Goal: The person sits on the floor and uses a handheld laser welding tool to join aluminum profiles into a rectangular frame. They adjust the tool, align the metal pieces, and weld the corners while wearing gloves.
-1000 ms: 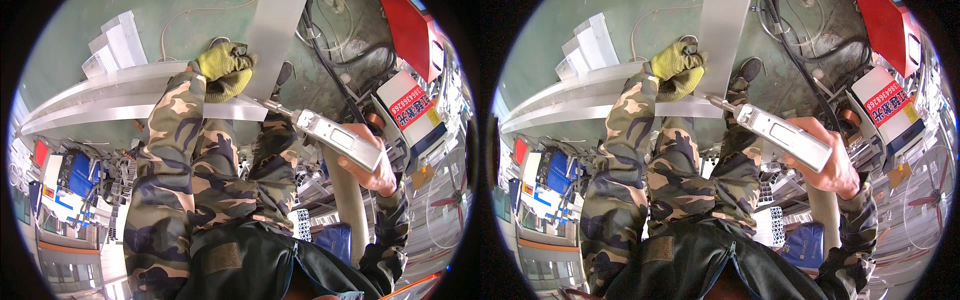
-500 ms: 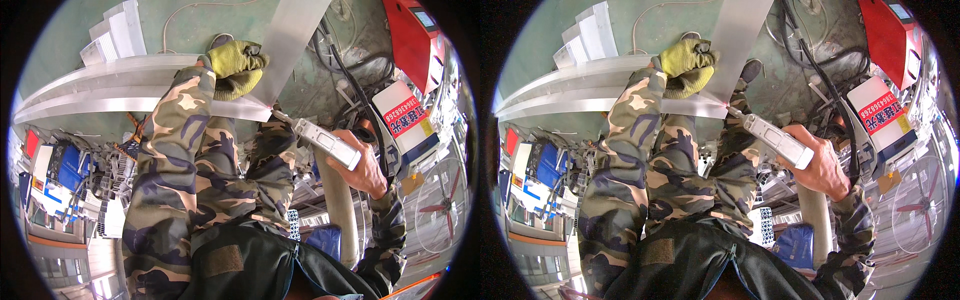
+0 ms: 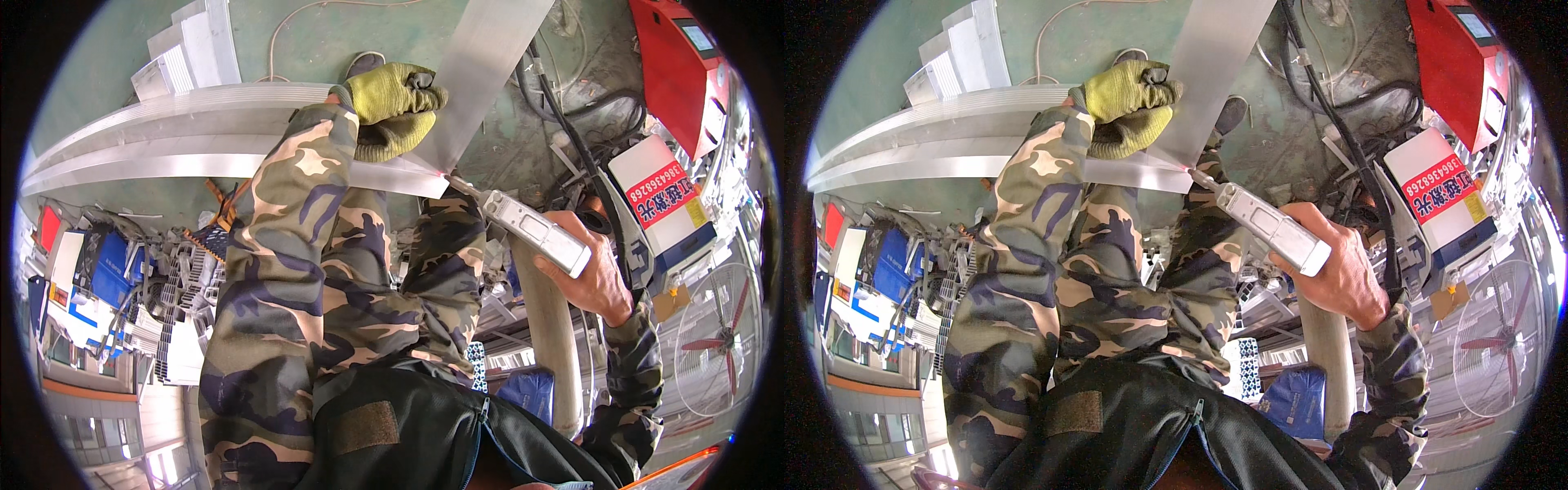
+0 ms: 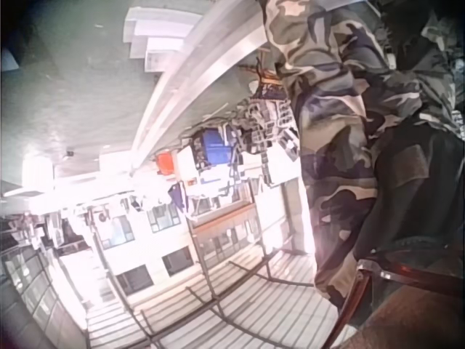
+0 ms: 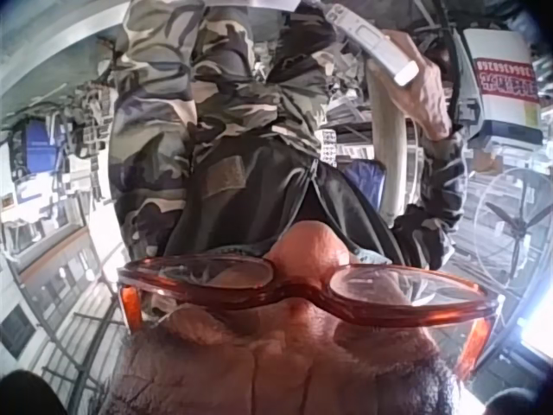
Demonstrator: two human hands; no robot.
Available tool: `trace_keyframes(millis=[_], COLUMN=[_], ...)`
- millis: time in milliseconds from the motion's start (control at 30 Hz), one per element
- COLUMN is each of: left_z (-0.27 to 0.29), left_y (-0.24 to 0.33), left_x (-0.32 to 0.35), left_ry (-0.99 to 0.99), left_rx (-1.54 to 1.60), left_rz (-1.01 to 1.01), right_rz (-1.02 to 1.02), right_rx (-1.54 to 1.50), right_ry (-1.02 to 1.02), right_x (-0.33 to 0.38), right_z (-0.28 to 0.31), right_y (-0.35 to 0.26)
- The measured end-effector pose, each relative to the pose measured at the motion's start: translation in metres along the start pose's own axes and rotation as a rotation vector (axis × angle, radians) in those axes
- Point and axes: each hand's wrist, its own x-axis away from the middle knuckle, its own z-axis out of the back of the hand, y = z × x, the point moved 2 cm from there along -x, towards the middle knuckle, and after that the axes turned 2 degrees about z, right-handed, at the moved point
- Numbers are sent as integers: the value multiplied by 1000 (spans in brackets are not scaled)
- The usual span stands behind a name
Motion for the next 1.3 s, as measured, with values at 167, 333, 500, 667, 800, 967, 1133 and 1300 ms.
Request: trace_keyframes(millis=[167,333,500,667,800,967,1133,1300], left_z=[-1,2,3,6,0,3,3,4], left_y=[1,1,-1,-4,-32,-24,-25,-31], left_x=[0,-6,-12,-15,-21,-21,-12,-11], left_ry=[-4,-2,9,-216,-285,-207,-185,-190], left_rx=[-7,-18,16,-494,-224,-400,-276,-90], left_rz=[6,5,38,-38,122,29,25,-20], right_rz=[-21,-19,-7,-14,-2,19,17,28], right_rx=[25,33,49,42,50,103,102,86], right_ry=[-10,-7,-9,-21,-30,-17,-33,-31], right_x=[0,-1,-5,-7,-9,-8,-9,-8], right_z=[2,2,2,6,7,5,2,2], right_y=[-7,-11,-10,-14,-14,-9,-12,-12])
